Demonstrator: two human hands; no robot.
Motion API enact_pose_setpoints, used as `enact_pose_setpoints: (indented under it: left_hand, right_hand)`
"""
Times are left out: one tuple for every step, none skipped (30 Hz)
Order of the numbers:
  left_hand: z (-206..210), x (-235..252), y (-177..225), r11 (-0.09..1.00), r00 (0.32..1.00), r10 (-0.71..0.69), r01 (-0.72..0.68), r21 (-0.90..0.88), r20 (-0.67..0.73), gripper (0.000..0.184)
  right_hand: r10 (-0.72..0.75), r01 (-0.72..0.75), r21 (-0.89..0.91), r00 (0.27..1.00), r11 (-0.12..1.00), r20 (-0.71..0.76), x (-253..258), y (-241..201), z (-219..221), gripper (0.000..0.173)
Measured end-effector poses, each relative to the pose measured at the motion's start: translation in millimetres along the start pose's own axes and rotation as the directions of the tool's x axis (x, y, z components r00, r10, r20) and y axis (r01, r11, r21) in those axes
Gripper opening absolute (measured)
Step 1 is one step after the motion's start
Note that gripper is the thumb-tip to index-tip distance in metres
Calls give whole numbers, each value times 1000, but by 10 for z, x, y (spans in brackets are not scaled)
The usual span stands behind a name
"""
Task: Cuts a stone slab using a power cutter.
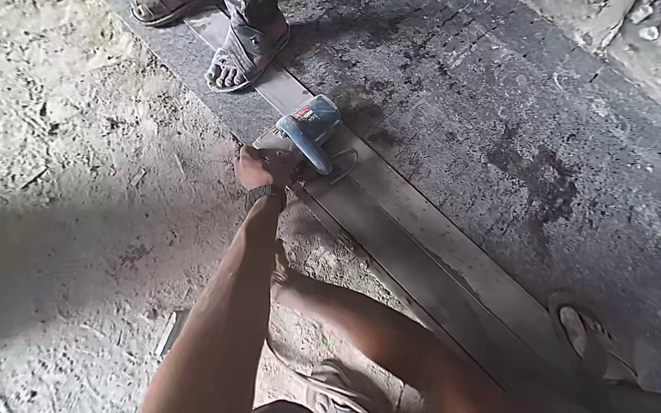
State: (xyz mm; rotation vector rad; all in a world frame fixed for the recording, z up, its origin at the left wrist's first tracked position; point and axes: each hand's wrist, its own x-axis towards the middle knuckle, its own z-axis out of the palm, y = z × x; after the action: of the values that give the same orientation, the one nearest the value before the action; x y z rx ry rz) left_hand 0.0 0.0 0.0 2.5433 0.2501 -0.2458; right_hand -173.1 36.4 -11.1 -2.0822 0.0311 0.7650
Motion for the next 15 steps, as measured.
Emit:
enact_pose_setpoints:
  left_hand:
    - [8,-7,-8,1000,1000,-1,1,-3,4,67]
    - [9,-18,-12,1000,1000,-4,4,3,8,66]
    - [-3,-10,-6,1000,1000,-6,6,15,7,67]
    - [-8,8,-1,1000,1000,-9,9,21,8,68]
    - [6,7,-31,1000,1000,-16,15,17,15,71]
    - [17,33,-47,1000,1000,-16,16,4,8,73]
    - [25,49,-69,1000,1000,-15,15,-11,4,74]
    - [27,58,-74,1000,1000,-11,11,-17,3,73]
    - [19,79,-60,1000,1000,-7,7,-15,2,72]
    - [16,86,-53,1000,1000,-7,7,-16,5,71]
    - [24,88,-53,1000,1000,-9,9,-12,6,69]
    - [29,92,-47,1000,1000,-13,14,-13,9,67]
    - [17,94,-41,999,1000,-24,24,-22,17,68]
    - [-2,97,-36,999,999,-32,32,-39,23,69]
    - [-17,110,-33,997,999,-34,36,-67,24,70]
  right_hand:
    - [17,-19,-20,995,1000,-100,-40,60,-116,46]
    - [27,-38,-67,986,997,-163,-108,191,-212,45]
    - [33,-53,-92,978,994,-204,-207,368,-345,43]
    - [54,-75,-83,970,994,-236,-329,571,-535,39]
    - [98,-116,-41,949,992,-299,-480,783,-740,36]
    - [146,-157,8,897,988,-418,-562,991,-984,33]
    - [181,-204,17,821,979,-542,-605,1168,-1228,33]
    - [191,-252,-1,739,968,-646,-610,1306,-1468,33]
    - [185,-287,-25,681,958,-709,-564,1426,-1700,34]
    - [177,-313,-56,667,948,-724,-513,1522,-1882,36]
    - [176,-333,-94,693,938,-699,-462,1591,-2027,38]
    - [199,-367,-137,740,920,-643,-370,1610,-2179,39]
    - [247,-408,-175,786,896,-567,-210,1592,-2332,40]
    - [275,-427,-225,824,876,-495,-49,1579,-2439,41]
    - [295,-437,-273,851,857,-434,97,1560,-2510,42]
